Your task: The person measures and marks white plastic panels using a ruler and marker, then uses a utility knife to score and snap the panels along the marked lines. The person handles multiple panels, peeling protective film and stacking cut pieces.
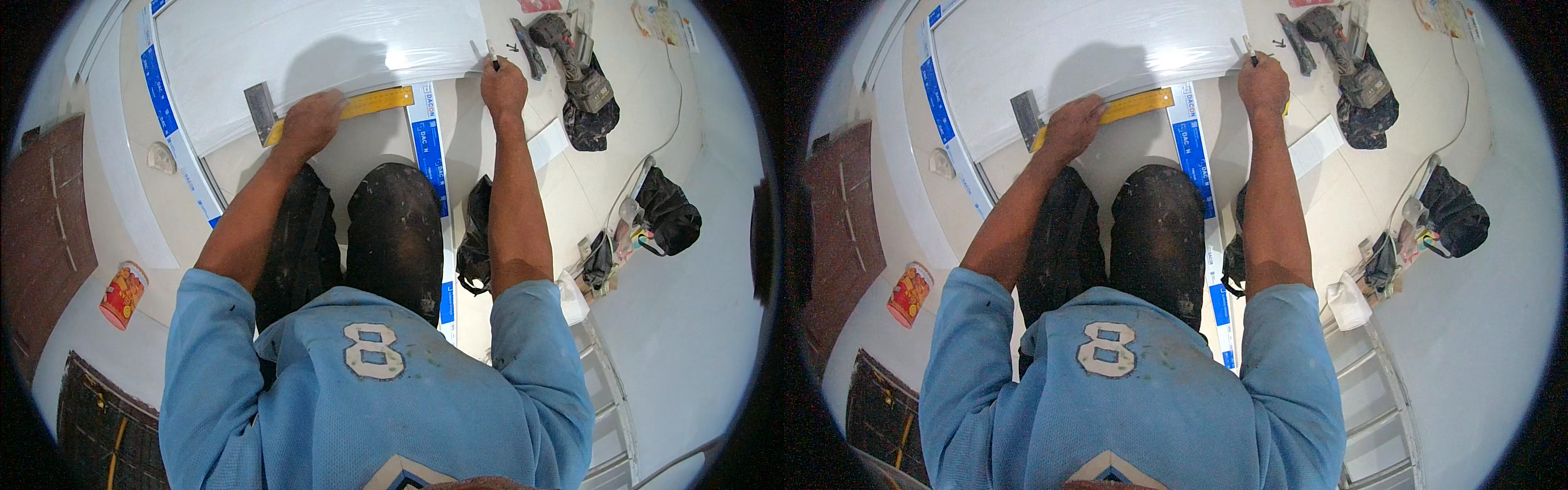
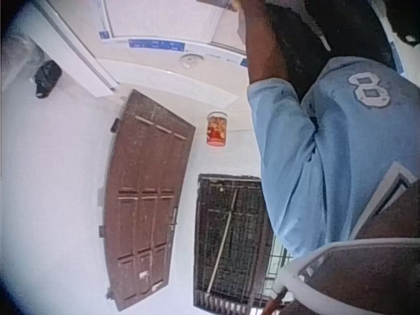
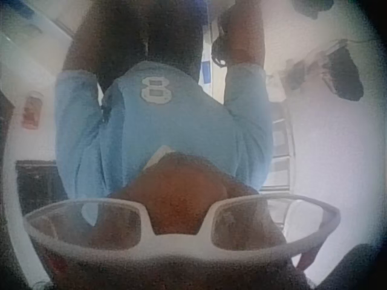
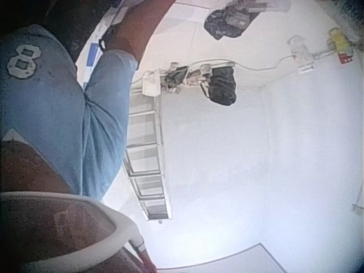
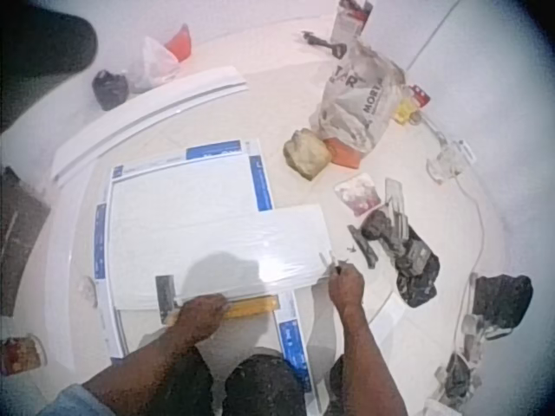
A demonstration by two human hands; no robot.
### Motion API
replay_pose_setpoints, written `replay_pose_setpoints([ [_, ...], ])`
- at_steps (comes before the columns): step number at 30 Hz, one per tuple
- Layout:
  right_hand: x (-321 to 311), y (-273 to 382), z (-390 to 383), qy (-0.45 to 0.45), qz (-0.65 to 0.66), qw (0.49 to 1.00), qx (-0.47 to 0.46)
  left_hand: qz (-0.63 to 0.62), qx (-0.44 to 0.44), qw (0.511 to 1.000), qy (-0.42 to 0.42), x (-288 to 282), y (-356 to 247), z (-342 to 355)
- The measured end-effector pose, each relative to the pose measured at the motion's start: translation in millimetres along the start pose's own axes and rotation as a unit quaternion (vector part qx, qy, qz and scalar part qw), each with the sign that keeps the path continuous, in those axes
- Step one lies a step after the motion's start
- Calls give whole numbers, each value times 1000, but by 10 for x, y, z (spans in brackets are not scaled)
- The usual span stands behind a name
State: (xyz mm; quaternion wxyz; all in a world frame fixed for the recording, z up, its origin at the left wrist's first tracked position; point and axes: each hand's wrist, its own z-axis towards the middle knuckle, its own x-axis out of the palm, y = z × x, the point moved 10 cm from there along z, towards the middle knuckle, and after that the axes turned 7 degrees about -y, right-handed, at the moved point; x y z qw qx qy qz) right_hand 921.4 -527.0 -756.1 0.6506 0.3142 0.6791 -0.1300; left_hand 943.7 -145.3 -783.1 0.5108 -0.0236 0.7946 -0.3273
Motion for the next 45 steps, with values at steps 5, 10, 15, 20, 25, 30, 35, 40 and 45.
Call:
replay_pose_setpoints([
  [5,-12,-25,-2,0,16,1000,20,-13,-11,1000,7,19,59,-4],
  [10,-7,-13,8,-6,14,1000,-2,-17,-12,1000,5,3,34,-19],
  [15,-153,-8,2,-29,37,999,1,-14,-27,999,22,9,51,-20],
  [20,-560,-61,-290,-159,173,971,48,-35,8,999,-21,-18,48,-25],
  [25,57,130,-920,18,457,878,140,-43,23,998,-40,-16,42,-31],
  [30,449,479,-1313,52,633,765,111,-37,27,999,-28,-42,17,-22],
  [35,594,492,-1305,-2,543,838,49,-34,20,999,-23,-45,19,-34],
  [40,570,520,-1307,-26,449,893,-3,-27,9,999,-26,-28,38,-37],
  [45,416,607,-1338,-58,441,894,-48,-29,19,999,-28,-32,24,-25],
])
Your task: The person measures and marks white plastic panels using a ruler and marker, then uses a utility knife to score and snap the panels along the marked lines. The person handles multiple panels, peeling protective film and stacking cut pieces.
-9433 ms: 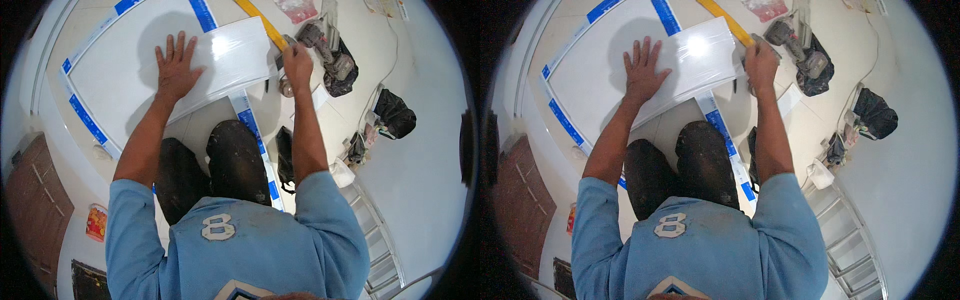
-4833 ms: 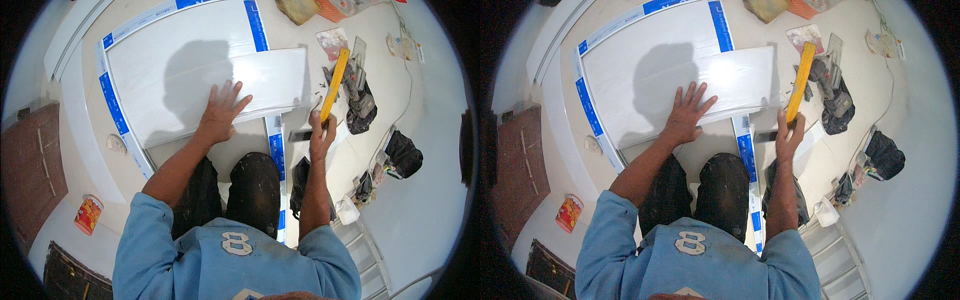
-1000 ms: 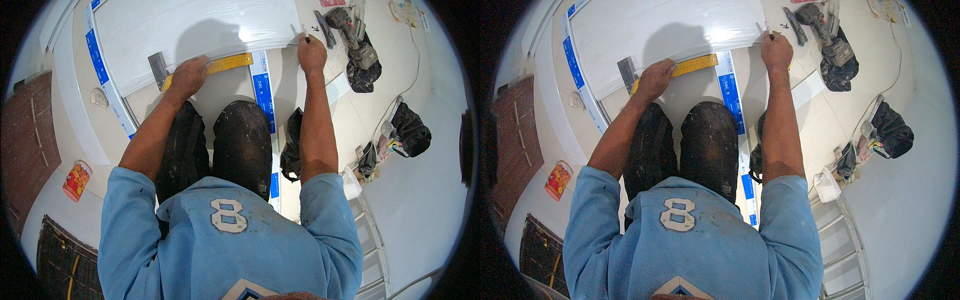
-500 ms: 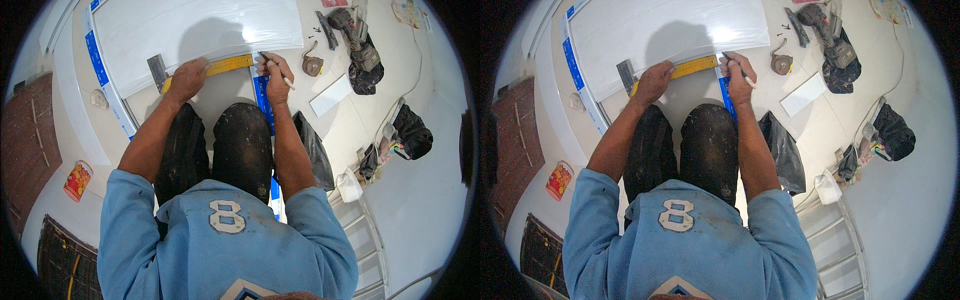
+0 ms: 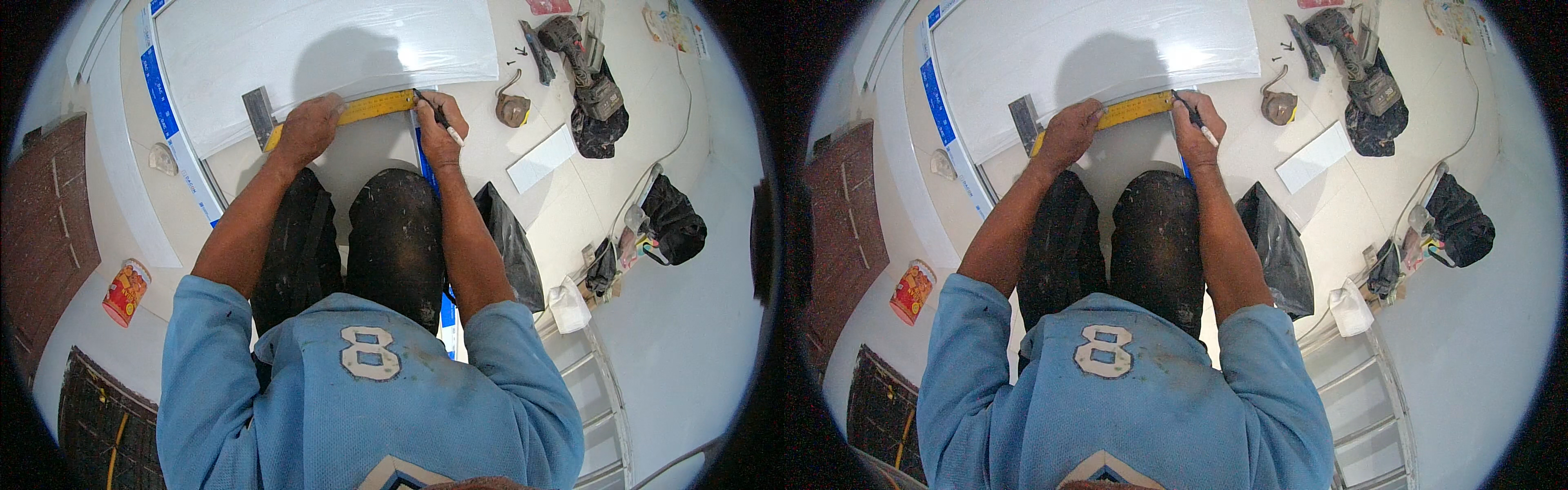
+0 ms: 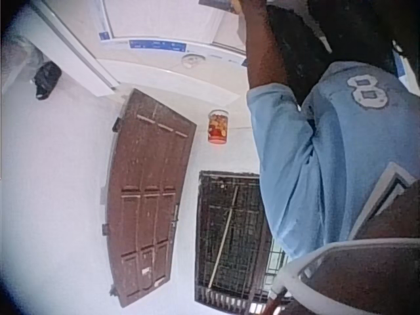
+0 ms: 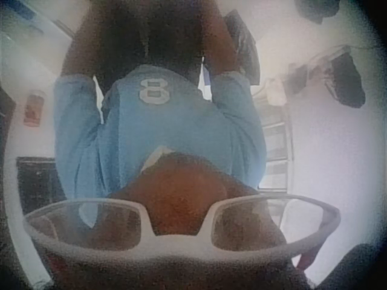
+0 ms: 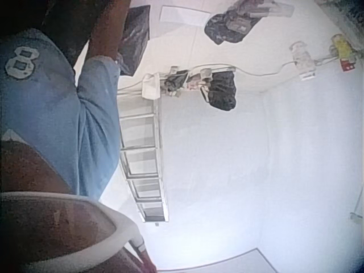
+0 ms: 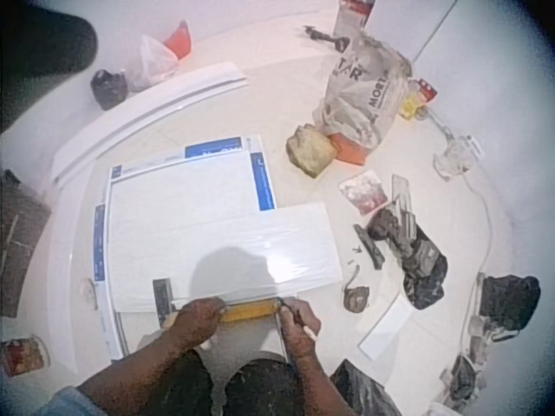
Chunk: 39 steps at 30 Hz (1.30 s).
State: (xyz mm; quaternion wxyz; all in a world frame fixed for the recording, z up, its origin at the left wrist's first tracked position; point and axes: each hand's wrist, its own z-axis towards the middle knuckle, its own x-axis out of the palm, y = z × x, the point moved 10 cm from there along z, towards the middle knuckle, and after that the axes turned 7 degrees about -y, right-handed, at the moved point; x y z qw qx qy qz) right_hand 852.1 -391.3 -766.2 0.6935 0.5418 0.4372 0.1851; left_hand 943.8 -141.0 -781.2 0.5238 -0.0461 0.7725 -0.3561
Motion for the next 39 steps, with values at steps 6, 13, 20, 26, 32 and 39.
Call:
replay_pose_setpoints([
  [6,33,-46,13,16,-28,998,45,-12,-25,999,24,18,13,-9],
  [13,13,-17,13,-11,7,1000,19,-11,-11,1000,14,-6,-13,1],
  [20,6,-45,-17,4,18,998,54,5,3,1000,18,5,-8,-1],
  [26,-467,34,-290,-65,200,953,219,-19,-44,997,63,-285,-233,-88],
  [32,-181,526,-514,56,39,984,162,-172,-129,969,-125,-831,-516,524],
  [39,423,282,-658,121,189,886,406,-424,-352,819,-160,-108,-239,1047],
])
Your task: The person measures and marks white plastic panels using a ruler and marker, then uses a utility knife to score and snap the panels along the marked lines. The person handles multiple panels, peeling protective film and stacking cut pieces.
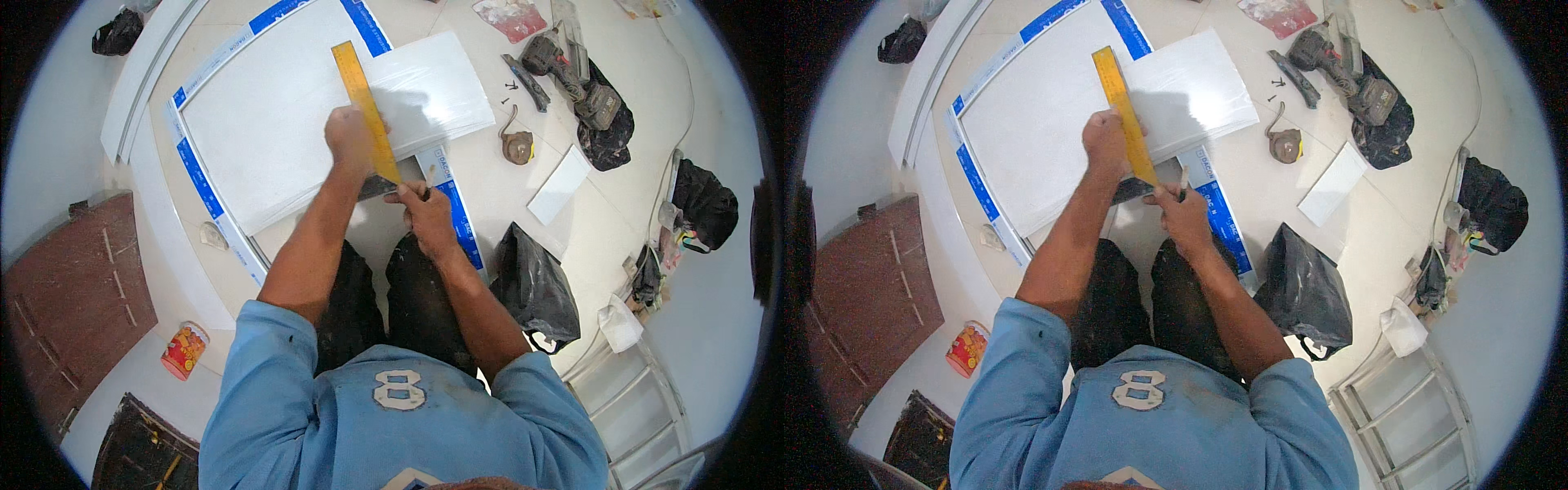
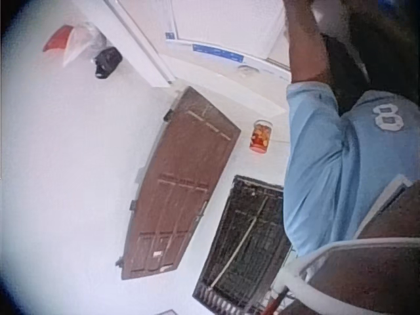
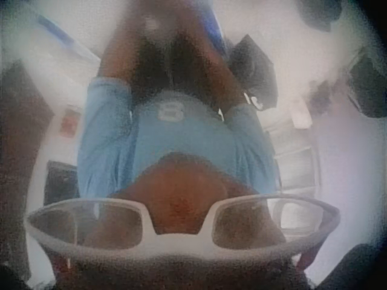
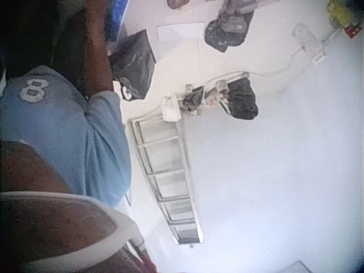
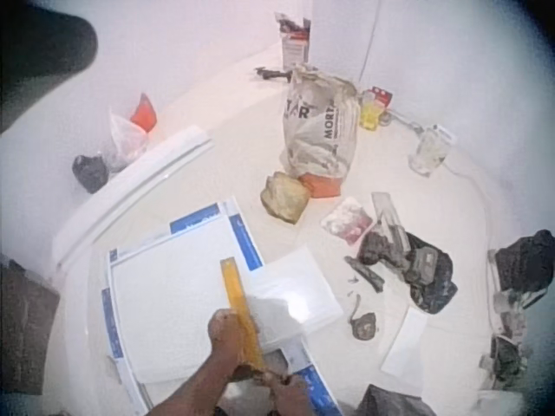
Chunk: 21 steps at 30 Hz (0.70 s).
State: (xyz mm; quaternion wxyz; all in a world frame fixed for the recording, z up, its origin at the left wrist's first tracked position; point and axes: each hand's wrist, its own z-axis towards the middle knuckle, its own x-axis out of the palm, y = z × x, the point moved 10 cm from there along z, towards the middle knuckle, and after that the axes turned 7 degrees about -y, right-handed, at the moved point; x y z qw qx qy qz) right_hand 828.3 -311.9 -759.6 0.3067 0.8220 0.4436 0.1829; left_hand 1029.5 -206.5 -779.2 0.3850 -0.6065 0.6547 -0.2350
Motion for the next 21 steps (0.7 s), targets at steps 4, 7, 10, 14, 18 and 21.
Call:
replay_pose_setpoints([
  [4,-122,6,183,-54,67,996,-38,104,91,990,-11,105,-28,121],
  [7,-184,-41,332,-54,41,997,-38,264,190,945,1,160,-174,170],
  [10,-284,-9,419,-76,-22,995,-57,366,330,870,-14,210,-397,155],
  [14,-366,3,428,-127,-10,990,-60,480,519,707,3,440,-489,62],
  [18,-423,11,458,-187,28,979,-73,447,526,723,37,468,-392,171],
  [21,-422,-14,523,-185,-17,981,-59,464,517,718,36,466,-313,211],
])
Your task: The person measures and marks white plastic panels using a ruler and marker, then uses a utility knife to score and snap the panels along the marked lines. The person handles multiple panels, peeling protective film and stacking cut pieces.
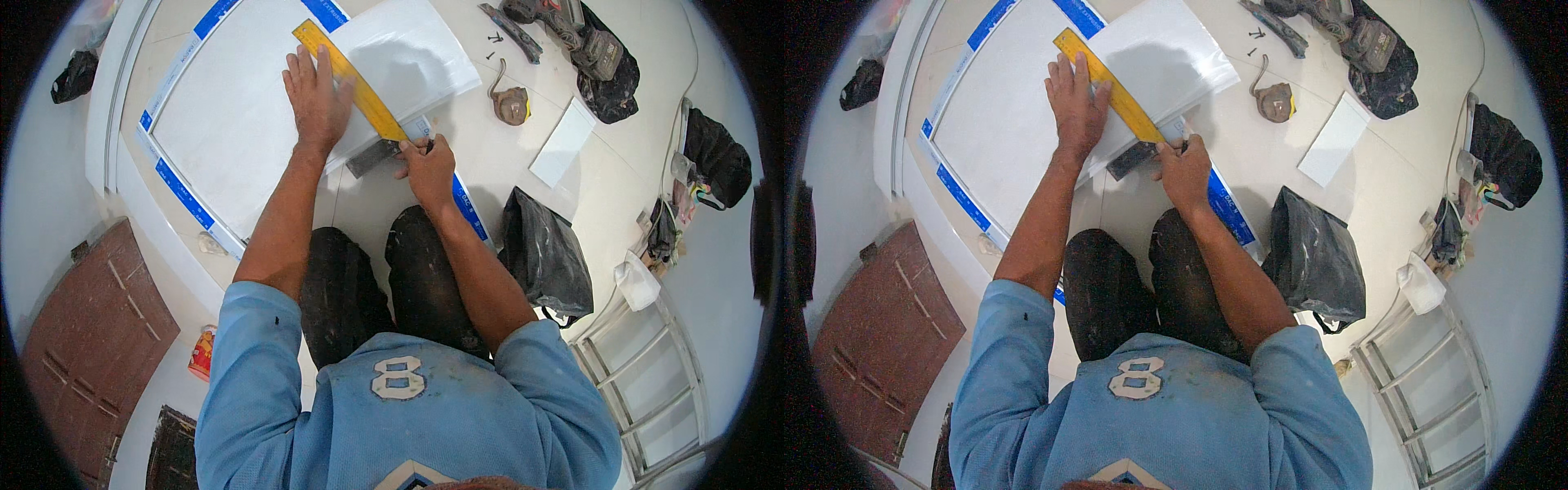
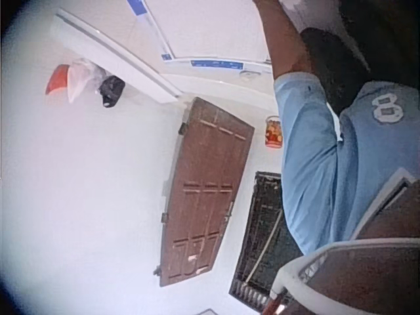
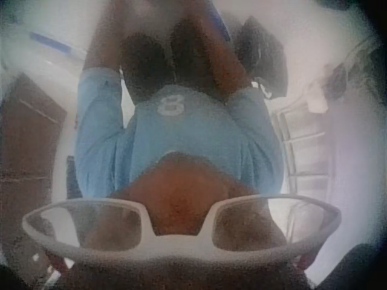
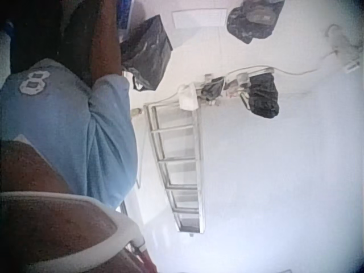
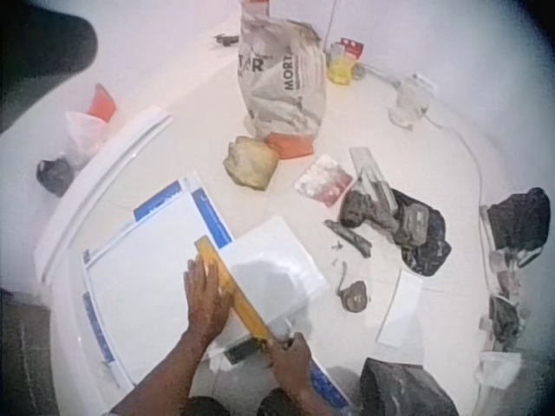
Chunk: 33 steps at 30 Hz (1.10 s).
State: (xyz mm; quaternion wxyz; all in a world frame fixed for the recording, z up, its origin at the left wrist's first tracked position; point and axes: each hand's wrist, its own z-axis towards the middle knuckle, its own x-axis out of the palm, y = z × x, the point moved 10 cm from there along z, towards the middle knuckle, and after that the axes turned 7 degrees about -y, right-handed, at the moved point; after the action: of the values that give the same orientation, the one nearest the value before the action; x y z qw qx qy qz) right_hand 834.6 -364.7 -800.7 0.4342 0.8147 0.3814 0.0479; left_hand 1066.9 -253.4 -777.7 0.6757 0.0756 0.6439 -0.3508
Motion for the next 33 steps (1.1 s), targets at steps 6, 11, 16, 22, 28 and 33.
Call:
replay_pose_setpoints([
  [6,50,55,17,7,15,1000,-11,5,13,1000,-3,8,-26,2],
  [11,55,49,19,15,-20,1000,4,-4,8,1000,5,43,6,-12],
  [16,54,40,23,18,-3,1000,7,-3,16,1000,-15,53,12,-39],
  [22,73,63,31,7,1,1000,13,13,-20,999,37,48,3,-2],
  [28,80,64,49,9,13,1000,7,-11,-39,998,49,-4,-37,17],
  [33,67,53,55,12,13,1000,-1,-21,-32,999,31,-14,-38,11],
])
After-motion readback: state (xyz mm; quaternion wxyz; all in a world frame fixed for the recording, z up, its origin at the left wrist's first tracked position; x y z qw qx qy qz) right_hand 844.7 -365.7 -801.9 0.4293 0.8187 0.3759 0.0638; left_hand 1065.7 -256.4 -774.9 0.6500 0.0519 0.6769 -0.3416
